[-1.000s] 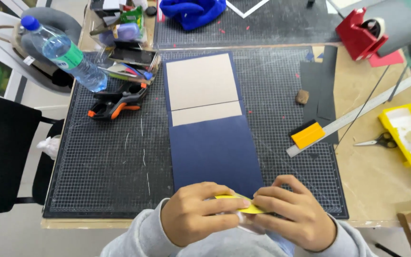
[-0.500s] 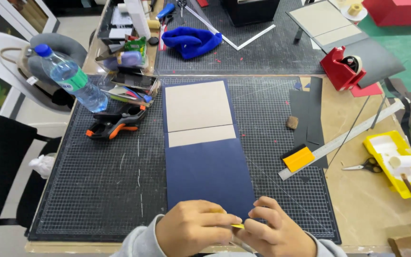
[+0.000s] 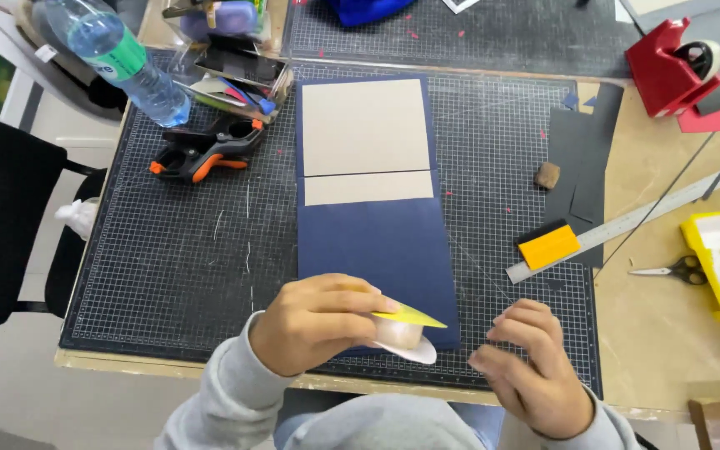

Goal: Measuring a white ribbon against a metal ruler on a workbench and cutting it to size with scissors.

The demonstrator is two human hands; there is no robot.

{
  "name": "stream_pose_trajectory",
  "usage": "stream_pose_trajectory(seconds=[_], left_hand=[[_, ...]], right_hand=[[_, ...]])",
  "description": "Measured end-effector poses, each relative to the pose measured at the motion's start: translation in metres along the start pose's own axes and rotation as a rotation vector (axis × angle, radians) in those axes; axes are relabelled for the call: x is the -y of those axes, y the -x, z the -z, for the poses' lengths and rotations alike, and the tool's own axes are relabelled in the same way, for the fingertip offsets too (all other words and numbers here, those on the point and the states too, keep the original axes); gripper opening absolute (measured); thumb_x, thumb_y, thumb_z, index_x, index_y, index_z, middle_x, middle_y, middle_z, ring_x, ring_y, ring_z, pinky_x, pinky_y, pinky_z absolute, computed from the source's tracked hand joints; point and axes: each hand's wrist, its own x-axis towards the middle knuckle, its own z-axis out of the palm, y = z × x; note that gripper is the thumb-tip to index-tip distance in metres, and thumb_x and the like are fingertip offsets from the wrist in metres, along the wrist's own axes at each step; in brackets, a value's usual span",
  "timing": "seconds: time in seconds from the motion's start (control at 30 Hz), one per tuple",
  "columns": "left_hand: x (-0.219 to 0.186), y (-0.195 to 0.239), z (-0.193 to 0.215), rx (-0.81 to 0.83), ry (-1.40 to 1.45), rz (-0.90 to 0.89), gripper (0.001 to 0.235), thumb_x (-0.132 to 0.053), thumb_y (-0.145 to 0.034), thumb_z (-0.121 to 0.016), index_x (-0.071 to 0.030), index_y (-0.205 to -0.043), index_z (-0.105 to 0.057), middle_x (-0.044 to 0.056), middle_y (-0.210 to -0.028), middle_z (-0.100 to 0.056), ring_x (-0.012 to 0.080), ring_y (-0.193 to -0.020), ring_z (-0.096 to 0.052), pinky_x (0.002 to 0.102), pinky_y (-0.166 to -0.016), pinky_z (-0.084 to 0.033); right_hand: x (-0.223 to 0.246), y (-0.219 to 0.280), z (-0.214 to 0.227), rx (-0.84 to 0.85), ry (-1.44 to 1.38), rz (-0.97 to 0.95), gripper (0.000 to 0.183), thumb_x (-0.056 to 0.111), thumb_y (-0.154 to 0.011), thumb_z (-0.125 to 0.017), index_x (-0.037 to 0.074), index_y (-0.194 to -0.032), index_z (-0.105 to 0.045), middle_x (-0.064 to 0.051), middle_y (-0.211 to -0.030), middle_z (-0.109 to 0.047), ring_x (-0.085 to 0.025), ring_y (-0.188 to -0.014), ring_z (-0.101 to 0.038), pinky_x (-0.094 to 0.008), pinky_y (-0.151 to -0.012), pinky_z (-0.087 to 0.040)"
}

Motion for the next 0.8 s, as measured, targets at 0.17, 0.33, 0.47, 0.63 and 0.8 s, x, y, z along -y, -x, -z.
stream_pose_trajectory(seconds=[0.17,0.33,0.47,0.63,0.8], left_hand=[[-0.004,-0.004,-0.003,0.034,0.057,-0.037,0.021,-0.013,-0.107,-0.050,0.000,-0.100,-0.066,0.018,-0.118,-0.071,0.0405,-0.097,-0.075,0.048,-0.089,-0.063],[-0.015,-0.013,-0.006,0.056,0.007,-0.056,0.013,-0.008,-0.104,-0.060,-0.003,-0.100,-0.071,0.013,-0.115,-0.073,0.0360,-0.091,-0.074,0.043,-0.083,-0.063],[-0.021,-0.017,-0.007,0.080,-0.050,-0.076,0.012,-0.007,-0.104,-0.060,-0.003,-0.097,-0.070,0.012,-0.116,-0.073,0.0344,-0.090,-0.073,0.042,-0.080,-0.061],[-0.014,-0.013,-0.012,0.114,-0.133,-0.100,0.014,-0.004,-0.103,-0.066,-0.008,-0.090,-0.068,0.005,-0.116,-0.073,0.0307,-0.085,-0.069,0.041,-0.075,-0.059],[-0.015,-0.017,0.001,0.099,-0.060,-0.079,0.014,-0.008,-0.105,-0.057,-0.005,-0.098,-0.070,0.009,-0.116,-0.074,0.0328,-0.088,-0.071,0.043,-0.084,-0.061]], right_hand=[[0.014,-0.033,0.003,0.006,0.002,0.091,0.022,0.011,-0.091,-0.074,0.016,-0.112,-0.075,-0.010,-0.111,-0.059,-0.026,-0.093,-0.058,-0.046,-0.085,-0.051],[0.018,-0.051,-0.001,-0.029,0.019,0.207,0.028,0.015,-0.086,-0.089,0.012,-0.109,-0.073,-0.009,-0.119,-0.059,-0.025,-0.097,-0.056,-0.046,-0.083,-0.051],[0.018,-0.058,0.003,0.007,0.005,0.253,0.026,0.016,-0.088,-0.087,0.014,-0.110,-0.073,-0.010,-0.121,-0.058,-0.026,-0.097,-0.057,-0.046,-0.084,-0.050],[0.017,-0.047,-0.005,0.071,0.069,0.278,0.028,0.015,-0.093,-0.085,0.007,-0.110,-0.063,-0.002,-0.135,-0.055,-0.026,-0.108,-0.056,-0.051,-0.088,-0.053],[0.005,-0.018,-0.009,0.082,0.115,0.234,0.031,0.011,-0.096,-0.073,0.010,-0.122,-0.056,0.008,-0.127,-0.058,-0.019,-0.109,-0.055,-0.051,-0.098,-0.048]])
